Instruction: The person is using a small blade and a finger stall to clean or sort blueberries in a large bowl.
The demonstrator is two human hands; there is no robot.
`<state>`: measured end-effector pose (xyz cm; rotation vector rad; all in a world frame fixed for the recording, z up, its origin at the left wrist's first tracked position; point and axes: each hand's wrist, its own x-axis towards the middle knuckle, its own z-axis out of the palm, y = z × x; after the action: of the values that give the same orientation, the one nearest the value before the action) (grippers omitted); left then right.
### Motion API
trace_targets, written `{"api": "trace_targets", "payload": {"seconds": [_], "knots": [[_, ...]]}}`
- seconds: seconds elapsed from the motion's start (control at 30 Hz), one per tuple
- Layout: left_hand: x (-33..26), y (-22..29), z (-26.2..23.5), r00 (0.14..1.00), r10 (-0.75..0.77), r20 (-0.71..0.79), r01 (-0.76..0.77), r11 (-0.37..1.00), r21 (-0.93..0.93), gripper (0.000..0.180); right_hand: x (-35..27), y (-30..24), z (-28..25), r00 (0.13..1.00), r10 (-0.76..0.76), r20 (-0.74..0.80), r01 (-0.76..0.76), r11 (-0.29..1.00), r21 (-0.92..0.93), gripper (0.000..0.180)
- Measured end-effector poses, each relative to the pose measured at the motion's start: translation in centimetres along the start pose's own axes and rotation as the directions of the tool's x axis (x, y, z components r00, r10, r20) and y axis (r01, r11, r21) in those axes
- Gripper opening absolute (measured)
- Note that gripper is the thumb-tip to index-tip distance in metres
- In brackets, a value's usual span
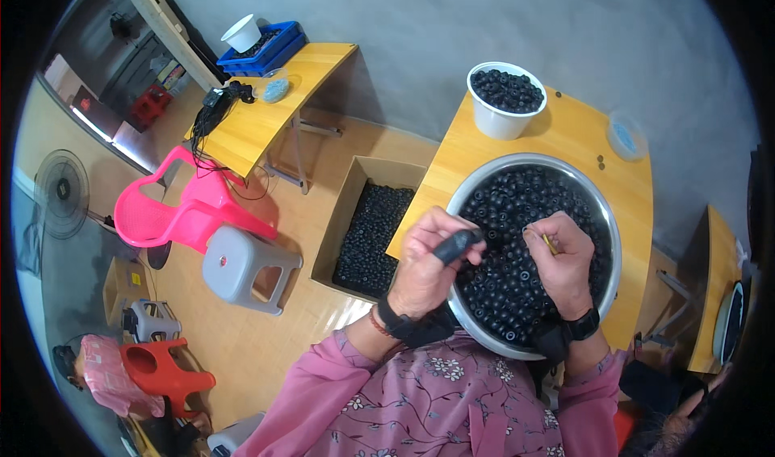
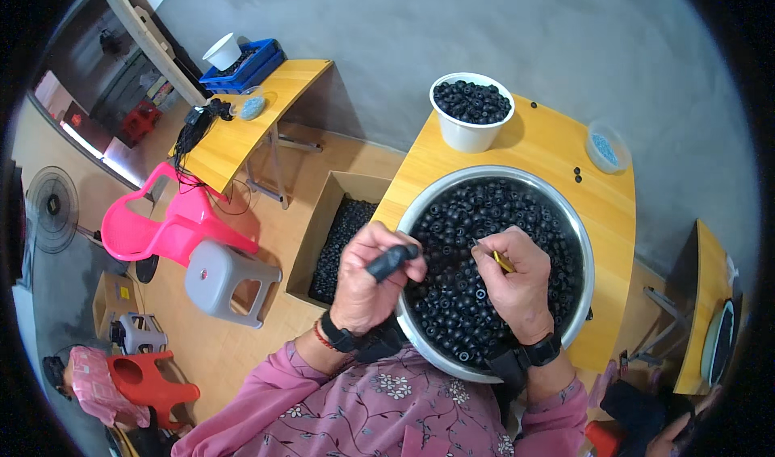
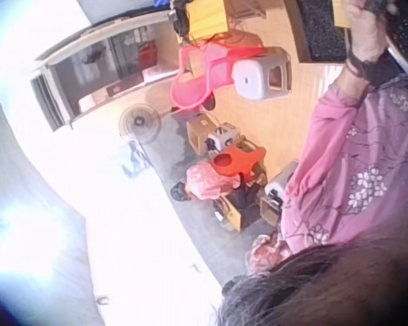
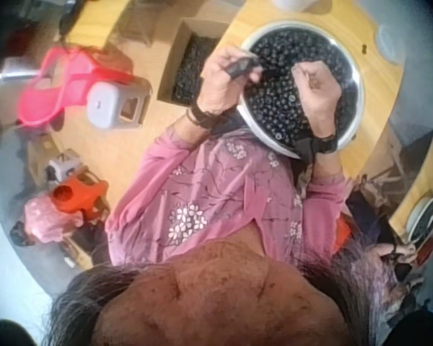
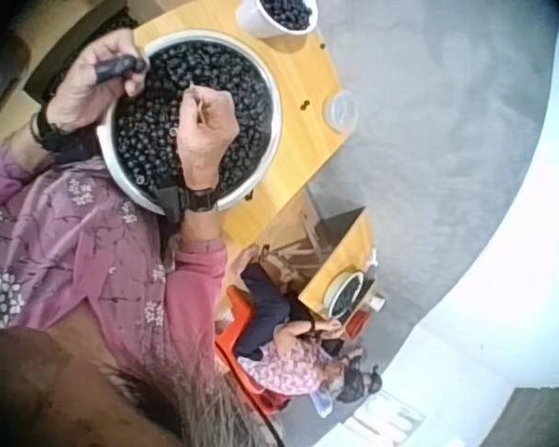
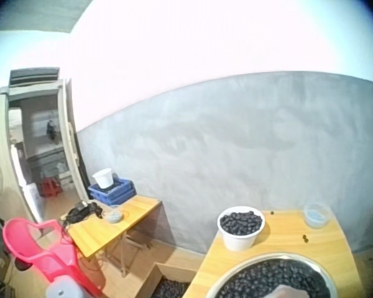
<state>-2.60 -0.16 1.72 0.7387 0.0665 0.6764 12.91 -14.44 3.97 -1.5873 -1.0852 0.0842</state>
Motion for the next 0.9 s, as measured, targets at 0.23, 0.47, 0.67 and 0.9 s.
{"api": "trace_targets", "payload": {"seconds": [0.23, 0.47, 0.67, 0.9], "knots": [[0.7, 3.2, -7.1, 0.859, 0.275, -0.432, -0.219, 0.960, 0.177, 0.006, 0.5, 0.0, 0.1, 0.997, -0.075, 0.011, 0.075, 0.980, -0.183, 0.013], [-1.8, 4.2, -15.8, 0.664, 0.042, -0.747, 0.141, 0.974, 0.180, 0.026, 0.9, 0.4, 0.3, 0.994, -0.112, -0.014, 0.108, 0.978, -0.176, 0.008], [-4.8, 3.6, -16.0, 0.682, 0.120, -0.721, -0.028, 0.990, 0.138, 0.020, 0.3, 1.4, 0.2, 0.997, -0.078, -0.029, 0.072, 0.982, -0.175, 0.005], [-7.9, -2.0, -7.9, 0.923, 0.112, -0.369, -0.026, 0.973, 0.230, 0.016, 0.3, 3.1, 0.1, 0.994, -0.079, -0.072, 0.057, 0.961, -0.272, 0.010]]}}
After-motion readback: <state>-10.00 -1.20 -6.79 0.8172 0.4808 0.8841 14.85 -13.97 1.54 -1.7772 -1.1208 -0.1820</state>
